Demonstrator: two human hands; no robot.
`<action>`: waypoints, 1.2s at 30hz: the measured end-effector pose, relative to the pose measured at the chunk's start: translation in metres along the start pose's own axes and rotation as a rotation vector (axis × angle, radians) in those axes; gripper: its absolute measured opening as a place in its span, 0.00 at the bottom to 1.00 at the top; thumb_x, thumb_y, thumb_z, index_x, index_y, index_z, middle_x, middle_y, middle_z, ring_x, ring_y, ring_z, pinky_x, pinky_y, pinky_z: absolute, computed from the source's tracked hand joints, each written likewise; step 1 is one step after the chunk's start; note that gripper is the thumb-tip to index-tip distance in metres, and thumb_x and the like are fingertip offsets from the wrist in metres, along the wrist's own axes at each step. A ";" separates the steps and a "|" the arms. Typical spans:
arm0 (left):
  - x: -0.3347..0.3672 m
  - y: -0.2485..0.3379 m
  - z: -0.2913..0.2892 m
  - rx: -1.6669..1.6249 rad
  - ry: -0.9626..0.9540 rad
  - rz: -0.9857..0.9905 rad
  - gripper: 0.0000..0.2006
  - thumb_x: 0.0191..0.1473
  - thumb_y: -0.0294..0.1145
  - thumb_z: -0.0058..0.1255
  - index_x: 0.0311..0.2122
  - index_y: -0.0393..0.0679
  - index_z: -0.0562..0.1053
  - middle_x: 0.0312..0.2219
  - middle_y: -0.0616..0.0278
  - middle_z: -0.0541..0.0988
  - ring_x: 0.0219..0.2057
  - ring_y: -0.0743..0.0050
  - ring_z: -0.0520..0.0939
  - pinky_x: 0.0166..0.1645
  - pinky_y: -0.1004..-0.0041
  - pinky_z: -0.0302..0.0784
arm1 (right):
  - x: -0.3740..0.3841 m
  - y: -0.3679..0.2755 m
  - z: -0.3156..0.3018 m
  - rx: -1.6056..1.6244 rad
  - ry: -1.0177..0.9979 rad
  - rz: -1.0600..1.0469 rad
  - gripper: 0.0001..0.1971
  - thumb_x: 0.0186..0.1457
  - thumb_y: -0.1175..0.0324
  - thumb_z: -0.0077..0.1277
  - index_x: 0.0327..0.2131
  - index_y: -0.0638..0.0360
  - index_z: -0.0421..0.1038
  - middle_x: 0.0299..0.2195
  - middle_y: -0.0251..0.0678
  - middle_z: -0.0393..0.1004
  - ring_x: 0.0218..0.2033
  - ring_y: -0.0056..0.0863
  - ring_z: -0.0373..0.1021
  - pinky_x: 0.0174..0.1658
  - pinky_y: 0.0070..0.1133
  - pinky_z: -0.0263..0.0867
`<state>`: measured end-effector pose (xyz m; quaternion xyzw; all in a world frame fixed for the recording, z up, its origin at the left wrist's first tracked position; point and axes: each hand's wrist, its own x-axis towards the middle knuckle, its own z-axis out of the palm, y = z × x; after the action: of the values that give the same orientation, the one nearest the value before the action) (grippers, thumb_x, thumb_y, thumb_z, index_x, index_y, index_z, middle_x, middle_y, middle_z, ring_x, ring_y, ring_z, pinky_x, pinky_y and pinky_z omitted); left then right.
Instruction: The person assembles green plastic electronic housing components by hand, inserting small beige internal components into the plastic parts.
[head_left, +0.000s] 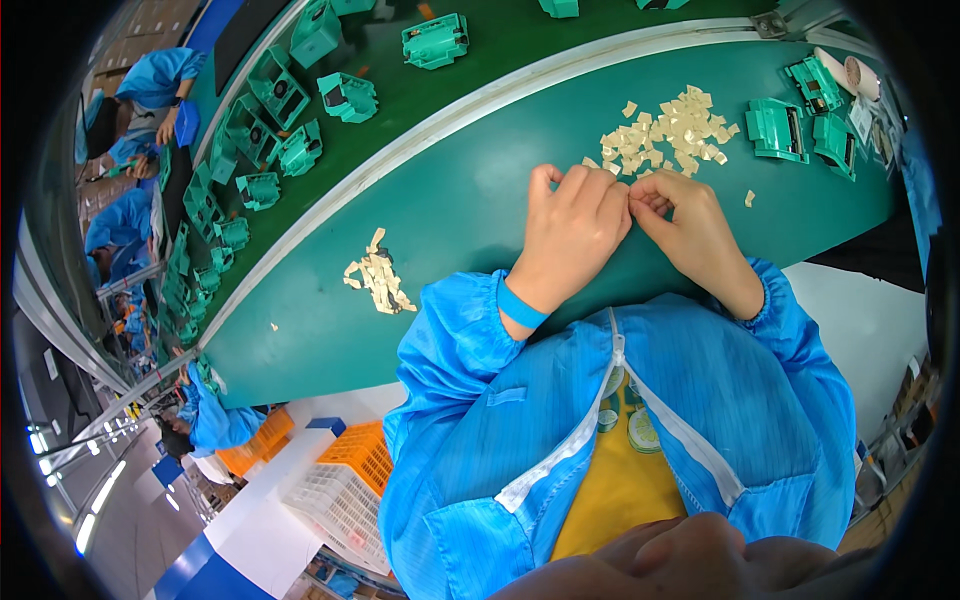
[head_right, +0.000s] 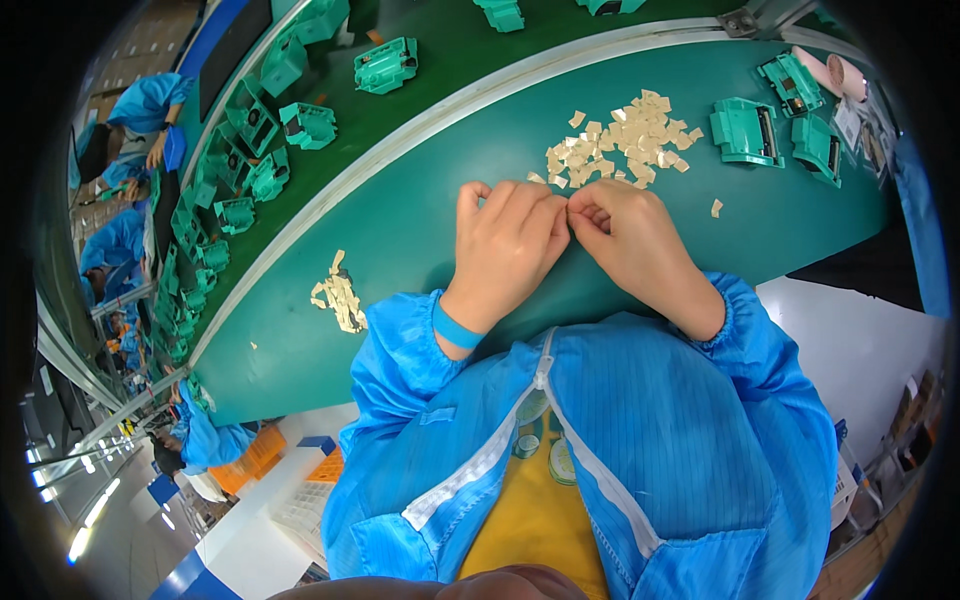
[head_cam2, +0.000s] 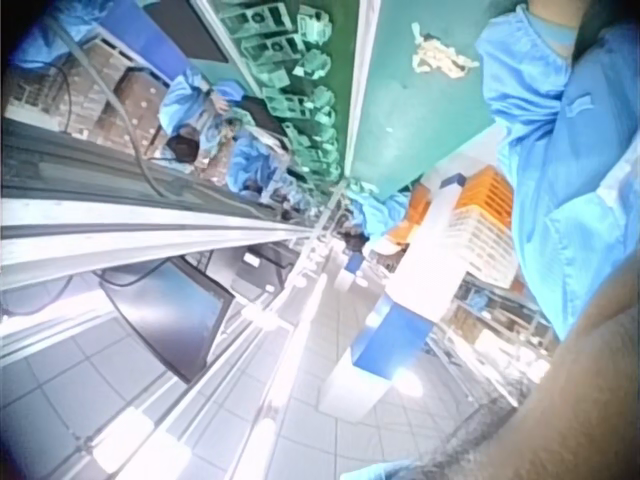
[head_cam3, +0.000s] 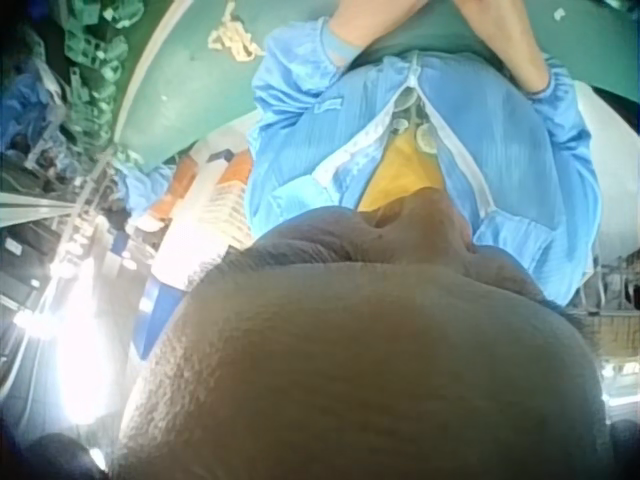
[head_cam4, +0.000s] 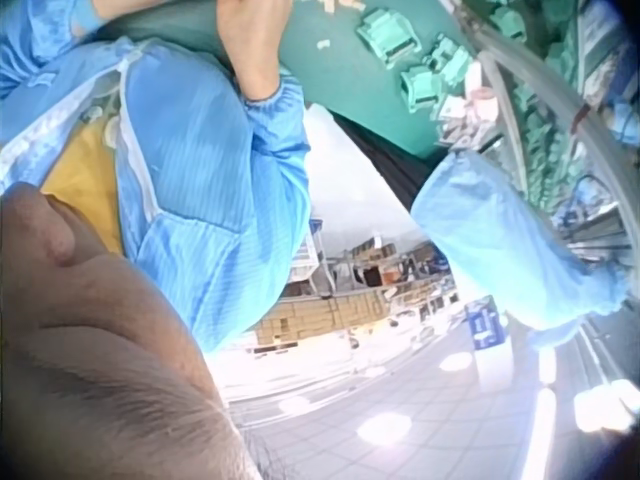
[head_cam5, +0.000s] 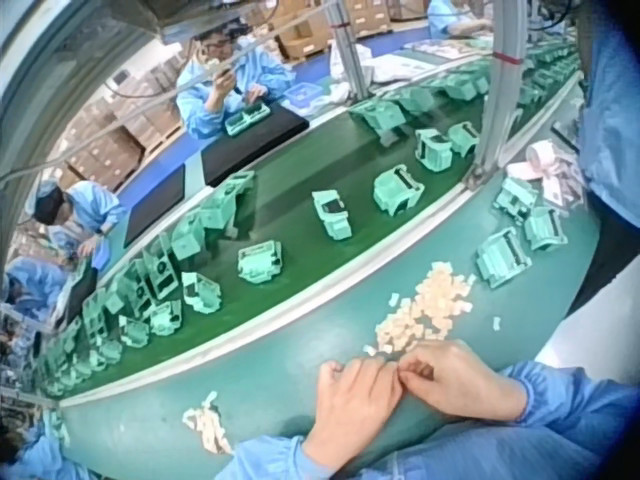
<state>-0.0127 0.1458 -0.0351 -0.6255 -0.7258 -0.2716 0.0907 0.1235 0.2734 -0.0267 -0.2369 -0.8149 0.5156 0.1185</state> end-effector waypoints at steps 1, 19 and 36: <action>0.000 -0.001 0.002 -0.051 0.016 -0.016 0.10 0.45 0.26 0.64 0.35 0.46 0.78 0.33 0.70 0.79 0.36 0.70 0.79 0.41 0.64 0.64 | 0.000 -0.001 -0.001 0.008 -0.007 0.014 0.04 0.57 0.79 0.55 0.37 0.69 0.76 0.32 0.44 0.79 0.31 0.33 0.78 0.36 0.24 0.73; -0.002 -0.005 0.005 -0.036 -0.001 0.087 0.09 0.44 0.28 0.65 0.33 0.45 0.78 0.31 0.69 0.79 0.34 0.72 0.78 0.41 0.65 0.66 | -0.003 -0.001 0.003 -0.037 0.063 0.059 0.07 0.53 0.81 0.57 0.37 0.68 0.77 0.33 0.47 0.80 0.33 0.37 0.80 0.36 0.27 0.75; 0.010 -0.025 0.029 -0.239 0.124 -0.251 0.04 0.46 0.25 0.61 0.30 0.42 0.79 0.29 0.63 0.81 0.33 0.59 0.80 0.39 0.64 0.71 | 0.005 0.018 -0.024 0.243 -0.034 0.203 0.04 0.56 0.77 0.55 0.36 0.64 0.77 0.27 0.24 0.75 0.28 0.10 0.66 0.33 0.14 0.64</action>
<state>-0.0328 0.1670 -0.0615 -0.5183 -0.7538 -0.4031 0.0255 0.1351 0.3014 -0.0325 -0.2931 -0.7202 0.6237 0.0799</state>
